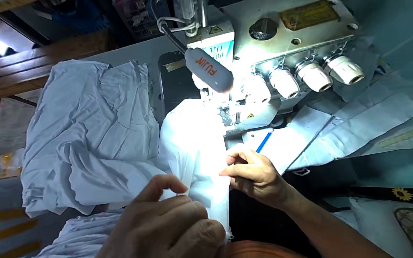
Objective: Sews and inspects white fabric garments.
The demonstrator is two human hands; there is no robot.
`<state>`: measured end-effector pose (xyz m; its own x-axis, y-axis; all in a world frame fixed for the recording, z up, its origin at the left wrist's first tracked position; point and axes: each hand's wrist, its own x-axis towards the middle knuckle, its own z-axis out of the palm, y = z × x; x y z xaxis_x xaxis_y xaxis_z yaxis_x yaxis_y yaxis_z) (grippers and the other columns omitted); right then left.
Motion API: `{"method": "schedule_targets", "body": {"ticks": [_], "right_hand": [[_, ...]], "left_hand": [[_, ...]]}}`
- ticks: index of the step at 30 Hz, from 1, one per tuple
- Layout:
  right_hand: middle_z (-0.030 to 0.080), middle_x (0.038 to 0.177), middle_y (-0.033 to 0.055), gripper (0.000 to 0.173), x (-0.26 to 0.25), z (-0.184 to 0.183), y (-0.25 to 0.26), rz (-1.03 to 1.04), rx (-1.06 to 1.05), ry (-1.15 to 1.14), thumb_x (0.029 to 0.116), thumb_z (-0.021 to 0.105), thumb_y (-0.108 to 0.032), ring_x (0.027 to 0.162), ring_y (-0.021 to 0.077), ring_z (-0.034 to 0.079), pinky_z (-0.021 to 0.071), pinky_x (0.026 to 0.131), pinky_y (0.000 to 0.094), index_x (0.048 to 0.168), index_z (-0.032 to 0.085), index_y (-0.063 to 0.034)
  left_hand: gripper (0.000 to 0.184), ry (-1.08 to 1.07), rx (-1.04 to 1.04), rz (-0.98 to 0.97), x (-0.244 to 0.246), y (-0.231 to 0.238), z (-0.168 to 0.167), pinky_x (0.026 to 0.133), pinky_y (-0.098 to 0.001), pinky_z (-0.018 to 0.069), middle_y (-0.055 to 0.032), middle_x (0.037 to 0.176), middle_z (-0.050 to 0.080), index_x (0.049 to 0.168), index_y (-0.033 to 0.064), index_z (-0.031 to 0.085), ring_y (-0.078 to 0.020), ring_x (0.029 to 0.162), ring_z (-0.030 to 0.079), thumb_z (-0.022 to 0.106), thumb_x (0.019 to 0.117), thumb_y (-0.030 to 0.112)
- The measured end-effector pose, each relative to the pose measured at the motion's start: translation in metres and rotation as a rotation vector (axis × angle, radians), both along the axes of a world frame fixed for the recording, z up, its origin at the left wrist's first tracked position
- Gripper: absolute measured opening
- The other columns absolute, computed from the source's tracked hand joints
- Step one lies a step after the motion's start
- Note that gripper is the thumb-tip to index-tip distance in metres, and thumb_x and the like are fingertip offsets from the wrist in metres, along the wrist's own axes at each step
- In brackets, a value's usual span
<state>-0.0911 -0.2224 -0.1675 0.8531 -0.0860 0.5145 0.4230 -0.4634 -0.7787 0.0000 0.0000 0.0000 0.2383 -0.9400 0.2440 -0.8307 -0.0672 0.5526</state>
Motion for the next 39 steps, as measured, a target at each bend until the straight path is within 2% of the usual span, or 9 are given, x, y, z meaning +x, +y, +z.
{"method": "schedule_targets", "body": {"ticks": [4,6,8,20,27,30,32,36,39], "right_hand": [[0.064,0.094,0.0041,0.015,0.013,-0.003,-0.003,-0.056,0.041,-0.032,0.096,0.07,-0.019,0.085,0.0018,0.059,0.0497,0.075,0.0142,0.092,0.079,-0.0079],[0.062,0.092,0.0055,0.013,0.022,0.0,-0.004,-0.035,0.078,-0.068,0.0926,0.072,-0.013,0.084,0.0013,0.057,0.0486,0.074,0.0117,0.088,0.077,-0.0024],[0.061,0.091,0.0049,0.011,0.025,0.002,-0.005,-0.014,0.093,-0.078,0.0911,0.073,-0.012,0.083,0.0008,0.055,0.0474,0.073,0.0115,0.088,0.078,-0.0025],[0.06,0.096,0.0098,0.009,0.058,0.013,-0.016,-0.064,-0.004,-0.196,0.0856,0.075,-0.008,0.091,0.0044,0.057,0.0472,0.082,0.012,0.086,0.073,0.0006],[0.061,0.095,0.0082,0.016,0.059,0.023,-0.014,-0.177,-0.144,-0.074,0.0854,0.072,-0.018,0.089,0.0089,0.059,0.0488,0.074,0.0177,0.088,0.072,-0.0022],[0.064,0.093,0.007,0.014,0.042,0.008,0.009,-0.326,0.035,-0.158,0.0912,0.071,-0.014,0.087,0.0054,0.061,0.0519,0.075,0.0158,0.094,0.071,-0.0002],[0.068,0.091,0.002,0.009,0.025,-0.005,0.03,-0.303,0.271,0.009,0.0922,0.068,-0.008,0.085,0.0005,0.063,0.0542,0.075,0.0155,0.094,0.072,0.0002],[0.067,0.093,-0.0051,0.017,0.008,0.038,0.036,0.312,1.052,0.886,0.0996,0.049,0.003,0.086,-0.0064,0.062,0.0515,0.081,0.0123,0.112,0.059,-0.0032],[0.064,0.083,-0.0095,0.018,0.012,0.027,0.05,0.382,1.095,1.092,0.0981,0.05,0.005,0.076,-0.0074,0.06,0.0505,0.076,0.012,0.1,0.061,-0.0097]], "left_hand": [[0.013,0.032,-0.057,-0.012,-0.003,-0.007,-0.012,0.082,-0.0275,0.0485,-0.0052,0.074,0.065,0.087,0.0073,0.069,-0.0147,0.075,0.063,0.068,0.0967,0.016],[0.014,0.045,-0.07,-0.032,-0.005,-0.01,-0.017,0.06,-0.0266,0.039,-0.0056,0.07,0.061,0.087,0.0073,0.069,-0.0148,0.064,0.054,0.066,0.0971,0.016],[0.016,0.032,-0.049,-0.055,-0.01,-0.011,-0.019,0.053,-0.0277,0.0365,-0.0052,0.067,0.058,0.085,0.0084,0.069,-0.0157,0.058,0.051,0.064,0.0976,0.016],[0.019,-0.238,0.024,0.061,-0.02,-0.03,-0.03,0.048,-0.03,0.0339,-0.0036,0.063,0.056,0.084,0.0087,0.071,-0.0168,0.052,0.049,0.059,0.0978,0.015],[0.021,-0.384,-0.01,0.143,-0.012,-0.045,-0.046,0.047,-0.0311,0.0329,-0.0036,0.062,0.054,0.084,0.0078,0.07,-0.0175,0.051,0.049,0.057,0.0984,0.016],[0.022,-0.413,0.008,0.251,-0.025,-0.043,-0.046,0.05,-0.0316,0.0363,-0.0036,0.066,0.06,0.087,0.0097,0.073,-0.0177,0.055,0.054,0.059,0.0997,0.019],[0.02,-0.389,0.02,0.3,-0.034,-0.043,-0.052,0.053,-0.0308,0.0381,-0.0027,0.069,0.063,0.088,0.0113,0.074,-0.0168,0.058,0.056,0.061,0.099,0.022],[0.021,-0.409,0.068,0.319,-0.046,-0.05,-0.063,0.051,-0.03,0.0382,-0.0022,0.066,0.063,0.083,0.0116,0.075,-0.0159,0.055,0.056,0.061,0.0965,0.021],[0.024,-0.457,0.111,0.3,-0.042,-0.054,-0.07,0.048,-0.0312,0.0354,-0.0025,0.063,0.059,0.08,0.0112,0.072,-0.0168,0.052,0.052,0.059,0.0975,0.02]]}}
